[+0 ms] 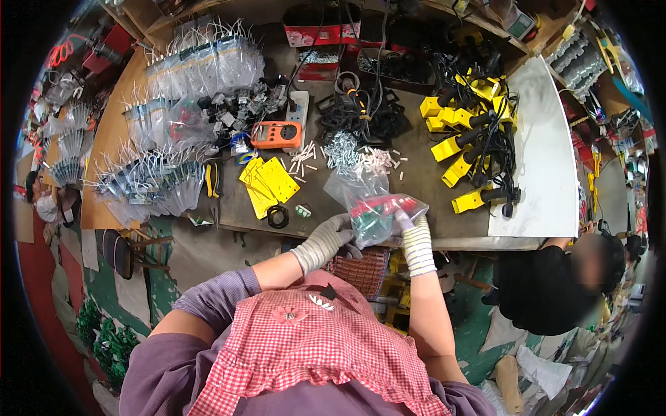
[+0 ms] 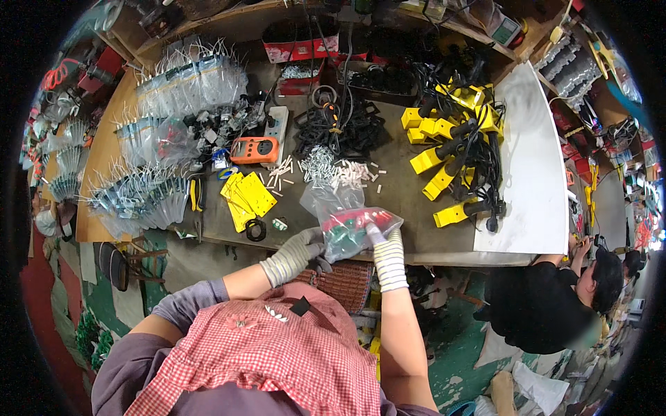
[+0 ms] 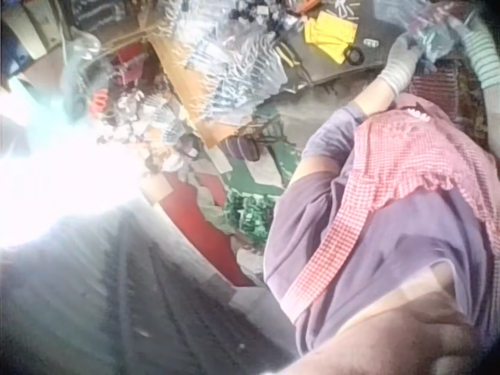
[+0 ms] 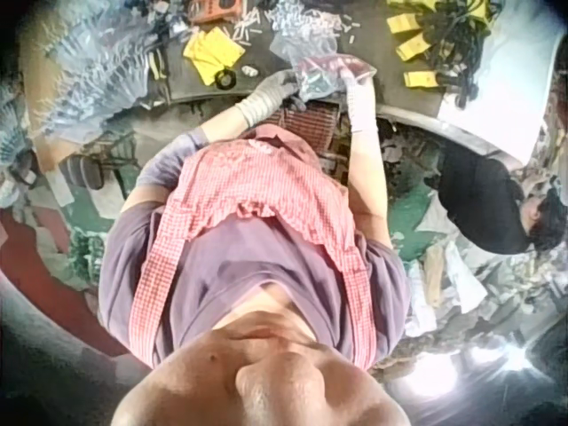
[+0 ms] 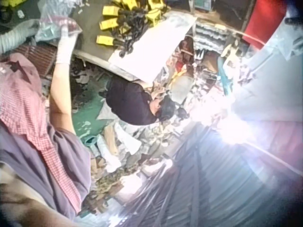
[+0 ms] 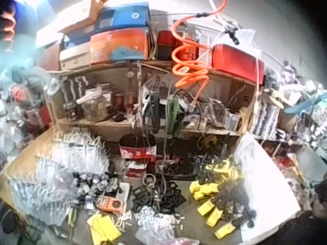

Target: Assembling indicator lights into plastic housings and wiring them.

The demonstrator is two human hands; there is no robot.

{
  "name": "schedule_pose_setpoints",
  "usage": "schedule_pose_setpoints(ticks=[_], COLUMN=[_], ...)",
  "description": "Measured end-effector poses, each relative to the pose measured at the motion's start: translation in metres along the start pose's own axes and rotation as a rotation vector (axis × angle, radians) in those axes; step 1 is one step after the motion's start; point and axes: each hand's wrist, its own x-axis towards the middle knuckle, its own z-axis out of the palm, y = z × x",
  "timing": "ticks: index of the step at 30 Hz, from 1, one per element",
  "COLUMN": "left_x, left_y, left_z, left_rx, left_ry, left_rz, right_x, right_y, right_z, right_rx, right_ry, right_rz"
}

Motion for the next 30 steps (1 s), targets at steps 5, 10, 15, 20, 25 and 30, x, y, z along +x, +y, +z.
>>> schedule_pose_setpoints(ticks=[5, 10, 15, 20, 25, 30], left_x=[0.012, 0.036, 0.047, 0.04, 0.044, 0.043], left_y=[-0.045, -0.053, -0.051, -0.04, -0.047, -0.031], left_z=[-0.009, -0.022, -0.022, -0.019, -0.015, -0.004], left_rx=[-0.41, -1.138, -1.163, -1.296, -0.986, -0.67], left_ry=[0.006, -0.118, -0.085, 0.165, 0.281, 0.551], left_rz=[-0.155, -0.205, -0.073, -0.223, -0.177, -0.09], right_x=[-0.002, -0.023, -0.041, -0.032, 0.03, 0.069], right_y=[-0.018, -0.079, -0.118, -0.157, -0.161, -0.098], right_z=[0.025, 0.07, 0.07, 0.036, -0.034, -0.077], right_rx=[0.028, -0.284, -0.408, -0.408, -0.353, -1.112], right_ry=[-0.184, -0.341, -0.219, -0.172, 0.135, 0.562], right_rz=[-0.306, -0.414, -0.546, -0.631, -0.637, -0.735])
